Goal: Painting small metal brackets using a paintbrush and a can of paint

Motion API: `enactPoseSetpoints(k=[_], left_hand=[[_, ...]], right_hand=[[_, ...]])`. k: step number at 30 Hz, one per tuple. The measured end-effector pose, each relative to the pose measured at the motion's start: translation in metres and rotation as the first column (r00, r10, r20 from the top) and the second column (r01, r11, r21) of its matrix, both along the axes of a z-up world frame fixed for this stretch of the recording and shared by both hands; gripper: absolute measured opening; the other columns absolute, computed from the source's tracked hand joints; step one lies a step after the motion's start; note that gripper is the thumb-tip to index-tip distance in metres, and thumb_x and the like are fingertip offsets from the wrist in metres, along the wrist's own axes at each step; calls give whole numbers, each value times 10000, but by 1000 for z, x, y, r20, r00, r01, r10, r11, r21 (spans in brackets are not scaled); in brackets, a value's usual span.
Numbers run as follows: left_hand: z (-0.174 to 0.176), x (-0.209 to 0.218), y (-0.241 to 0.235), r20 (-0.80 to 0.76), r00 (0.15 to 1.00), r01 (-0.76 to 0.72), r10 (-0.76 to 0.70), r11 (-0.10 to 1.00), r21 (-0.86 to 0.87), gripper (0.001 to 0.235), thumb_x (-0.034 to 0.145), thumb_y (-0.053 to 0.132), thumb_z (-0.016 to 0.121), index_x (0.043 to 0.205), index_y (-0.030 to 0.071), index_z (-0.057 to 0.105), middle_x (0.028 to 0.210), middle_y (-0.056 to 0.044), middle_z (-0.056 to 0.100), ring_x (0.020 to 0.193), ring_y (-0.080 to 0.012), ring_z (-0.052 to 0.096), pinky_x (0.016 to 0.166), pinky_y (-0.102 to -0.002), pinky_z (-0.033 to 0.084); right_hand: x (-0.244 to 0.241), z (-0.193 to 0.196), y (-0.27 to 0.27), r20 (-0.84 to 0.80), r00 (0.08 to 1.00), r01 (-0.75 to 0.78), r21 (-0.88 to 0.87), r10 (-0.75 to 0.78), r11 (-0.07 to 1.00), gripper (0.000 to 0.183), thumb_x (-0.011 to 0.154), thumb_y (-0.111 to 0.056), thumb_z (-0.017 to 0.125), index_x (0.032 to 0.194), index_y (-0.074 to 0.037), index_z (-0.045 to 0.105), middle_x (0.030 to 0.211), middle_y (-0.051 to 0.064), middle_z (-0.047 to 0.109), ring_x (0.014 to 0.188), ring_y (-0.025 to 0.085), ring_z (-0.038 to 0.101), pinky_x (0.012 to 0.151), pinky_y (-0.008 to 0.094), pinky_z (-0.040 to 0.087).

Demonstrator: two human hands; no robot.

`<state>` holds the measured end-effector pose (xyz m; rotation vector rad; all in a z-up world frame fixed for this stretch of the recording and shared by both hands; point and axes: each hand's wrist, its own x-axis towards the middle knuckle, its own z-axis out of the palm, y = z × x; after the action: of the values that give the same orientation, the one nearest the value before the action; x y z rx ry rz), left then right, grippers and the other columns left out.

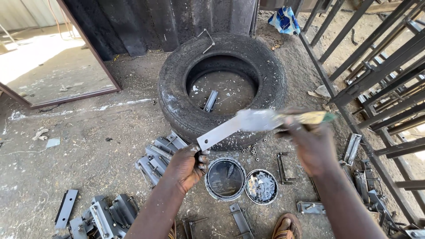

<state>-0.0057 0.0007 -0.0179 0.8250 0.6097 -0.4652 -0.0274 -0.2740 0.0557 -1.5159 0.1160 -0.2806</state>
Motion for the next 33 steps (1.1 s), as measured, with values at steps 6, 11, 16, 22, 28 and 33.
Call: enactPoseSetpoints(k=[6,11,16,22,28,33], left_hand=[[7,-5,-8,52,996,68,-69,998,14,39,898,48,543,936,55,543,752,-77,525,597,-106,497,515,-183,348],[16,-4,-4,219,956,111,-193,934,339,194,965,125,530,991,-33,640,799,-115,562,640,-159,551,530,-235,421],[48,-9,-5,-2,616,90,-788,68,994,278,1012,161,546,1177,-6,695,1031,-191,724,953,-364,750,774,-451,633],[1,-12,3,-104,413,-66,-905,-144,987,200,987,224,591,1098,128,727,1144,-109,709,951,-422,737,782,-550,658],[-19,-18,-11,-82,360,-117,-929,-132,984,185,958,278,610,1102,210,703,1217,-56,679,955,-422,731,763,-578,643],[-1,-21,-20,24,354,-233,-935,-64,970,164,876,254,655,990,169,736,1046,-30,731,885,-373,747,732,-532,629]], right_hand=[[-3,12,17,-109,994,-47,-146,31,988,177,994,-76,621,1101,60,656,1056,263,684,887,328,694,830,407,609],[-12,5,-9,9,971,225,-382,-240,896,144,1053,-93,683,1114,38,688,989,192,662,868,240,618,846,390,520],[-10,9,-4,-169,957,137,-449,-234,883,231,1114,-216,588,1034,-40,714,884,137,671,720,239,542,788,416,461],[-9,9,26,-508,860,-196,-408,-44,892,333,1003,-184,648,1235,54,667,927,253,695,518,187,454,531,298,403],[-17,-11,55,-422,864,-492,-598,273,632,358,860,-168,772,1149,36,716,1020,294,727,881,472,700,798,535,548],[-5,-66,53,-261,900,-424,-702,348,572,165,819,-171,750,953,-76,742,933,183,758,931,463,678,808,518,565]])
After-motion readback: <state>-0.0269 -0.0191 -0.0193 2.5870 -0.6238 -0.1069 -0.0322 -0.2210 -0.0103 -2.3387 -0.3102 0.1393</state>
